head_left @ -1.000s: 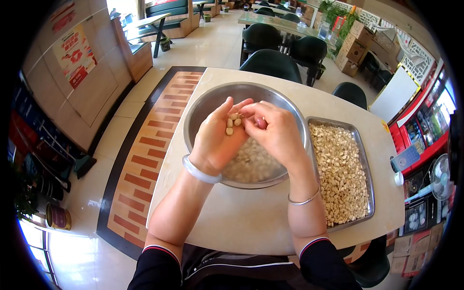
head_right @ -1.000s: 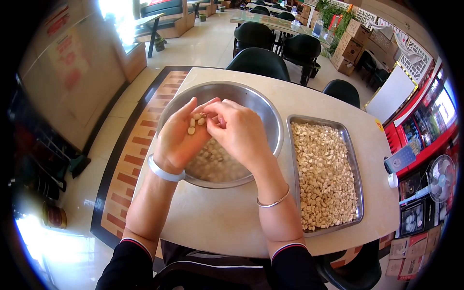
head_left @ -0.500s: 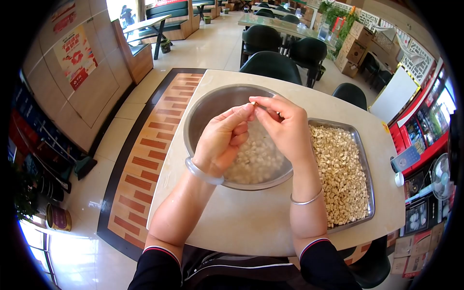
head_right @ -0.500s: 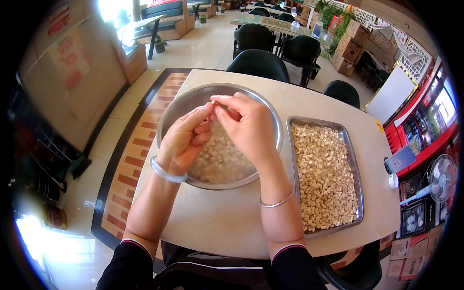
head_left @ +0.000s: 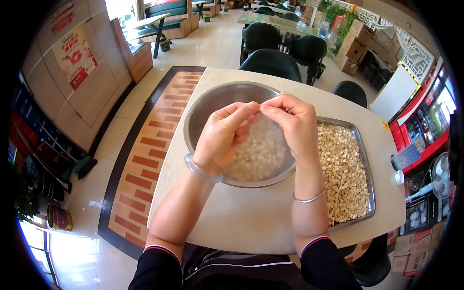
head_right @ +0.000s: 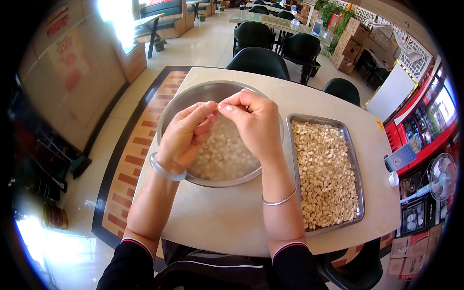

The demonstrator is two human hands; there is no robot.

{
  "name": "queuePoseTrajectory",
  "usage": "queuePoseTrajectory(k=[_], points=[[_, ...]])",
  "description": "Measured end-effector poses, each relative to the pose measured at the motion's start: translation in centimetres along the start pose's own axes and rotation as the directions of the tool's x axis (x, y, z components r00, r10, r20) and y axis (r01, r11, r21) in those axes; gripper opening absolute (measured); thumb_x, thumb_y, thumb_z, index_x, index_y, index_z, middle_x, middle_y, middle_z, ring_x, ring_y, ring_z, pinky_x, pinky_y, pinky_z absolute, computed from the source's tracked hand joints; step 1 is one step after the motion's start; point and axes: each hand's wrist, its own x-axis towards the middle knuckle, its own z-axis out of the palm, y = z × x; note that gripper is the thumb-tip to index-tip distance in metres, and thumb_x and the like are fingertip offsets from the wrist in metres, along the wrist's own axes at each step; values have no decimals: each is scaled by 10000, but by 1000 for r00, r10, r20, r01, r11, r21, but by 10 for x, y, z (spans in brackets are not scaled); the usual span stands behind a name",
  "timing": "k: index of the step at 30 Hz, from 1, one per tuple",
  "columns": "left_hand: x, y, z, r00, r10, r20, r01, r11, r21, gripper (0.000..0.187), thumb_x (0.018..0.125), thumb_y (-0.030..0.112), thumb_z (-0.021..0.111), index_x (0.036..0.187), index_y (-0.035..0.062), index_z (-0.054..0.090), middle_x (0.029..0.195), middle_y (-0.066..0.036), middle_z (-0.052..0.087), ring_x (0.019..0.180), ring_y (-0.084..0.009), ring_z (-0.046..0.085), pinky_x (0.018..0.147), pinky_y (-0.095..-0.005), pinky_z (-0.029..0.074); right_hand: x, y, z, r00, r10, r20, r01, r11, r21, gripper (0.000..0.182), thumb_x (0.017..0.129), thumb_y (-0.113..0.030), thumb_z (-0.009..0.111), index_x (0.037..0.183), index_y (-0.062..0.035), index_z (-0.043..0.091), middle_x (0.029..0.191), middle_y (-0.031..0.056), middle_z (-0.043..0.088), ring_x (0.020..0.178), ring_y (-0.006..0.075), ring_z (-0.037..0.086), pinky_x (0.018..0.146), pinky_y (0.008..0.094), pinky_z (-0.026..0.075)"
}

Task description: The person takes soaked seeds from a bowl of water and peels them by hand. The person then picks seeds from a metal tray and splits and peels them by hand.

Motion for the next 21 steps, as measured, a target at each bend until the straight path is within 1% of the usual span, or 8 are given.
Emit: queuePoseTrajectory(k=[5, 7, 9, 11, 14, 17, 18, 21], points=[[-1, 9, -6, 981, -94, 170, 119, 983, -141, 174, 971, 184, 577, 986, 12, 592, 802, 12, 530, 555, -2, 338, 436, -157, 231, 0, -1, -3, 977, 204, 65, -213, 957, 195, 112, 848, -80, 636, 841, -2, 716, 761, 49, 679, 730, 108, 623, 674, 239, 471], [2, 16, -7, 977, -78, 200, 120, 971, -208, 177, 974, 188, 571, 981, 12, 586, 802, 6, 534, 546, -4, 335, 426, -156, 224, 10, 10, -1, 987, 76, 139, -10, 906, -422, 129, 836, -65, 614, 868, 0, 721, 847, 115, 701, 801, 182, 665, 710, 300, 499], [-1, 17, -8, 986, -71, 153, 107, 964, -242, 181, 976, 194, 569, 973, 14, 582, 798, 2, 534, 538, -5, 330, 416, -157, 216, 20, 24, 4, 939, 183, 291, 127, 602, -789, 157, 820, -55, 597, 895, 0, 724, 934, 164, 703, 874, 242, 682, 752, 353, 513], [-4, 18, -9, 991, -68, 119, 97, 959, -266, 174, 971, 193, 578, 971, 19, 583, 794, 3, 536, 535, -10, 329, 414, -159, 211, 35, 37, 10, 793, 478, 377, 258, 296, -920, 191, 801, -50, 586, 922, -2, 725, 1022, 194, 686, 948, 287, 673, 802, 399, 514], [-3, 21, -9, 992, -64, 109, 95, 946, -310, 158, 963, 185, 591, 970, 27, 589, 797, 1, 546, 528, -22, 323, 414, -166, 207, 22, 58, 26, 534, 634, 560, 573, 216, -790, 203, 780, -53, 593, 928, -10, 725, 1005, 177, 695, 946, 288, 675, 822, 395, 515], [-5, 24, -10, 983, -93, 159, 141, 934, -329, 161, 966, 185, 586, 966, 24, 589, 801, -4, 548, 527, -25, 318, 416, -172, 210, 27, 33, 12, 520, 586, 621, 559, 316, -767, 193, 827, -186, 607, 957, -127, 739, 940, 145, 702, 910, 311, 664, 818, 401, 510], [-4, 22, -12, 979, -118, 168, 173, 912, -371, 159, 967, 177, 581, 967, 18, 589, 797, -1, 547, 526, -27, 314, 419, -176, 213, 30, 6, 5, 600, 600, 529, 465, 277, -841, 248, 812, -204, 647, 1039, -143, 723, 974, 144, 698, 916, 315, 658, 829, 408, 509], [-2, 19, -11, 960, -144, 239, 225, 904, -362, 181, 977, 204, 559, 961, 25, 581, 760, 12, 517, 525, -32, 334, 421, -186, 215, 22, -23, -13, 899, 290, 328, 153, 492, -857, 262, 873, -199, 652, 1107, -87, 689, 979, 122, 712, 886, 250, 677, 805, 348, 518]])
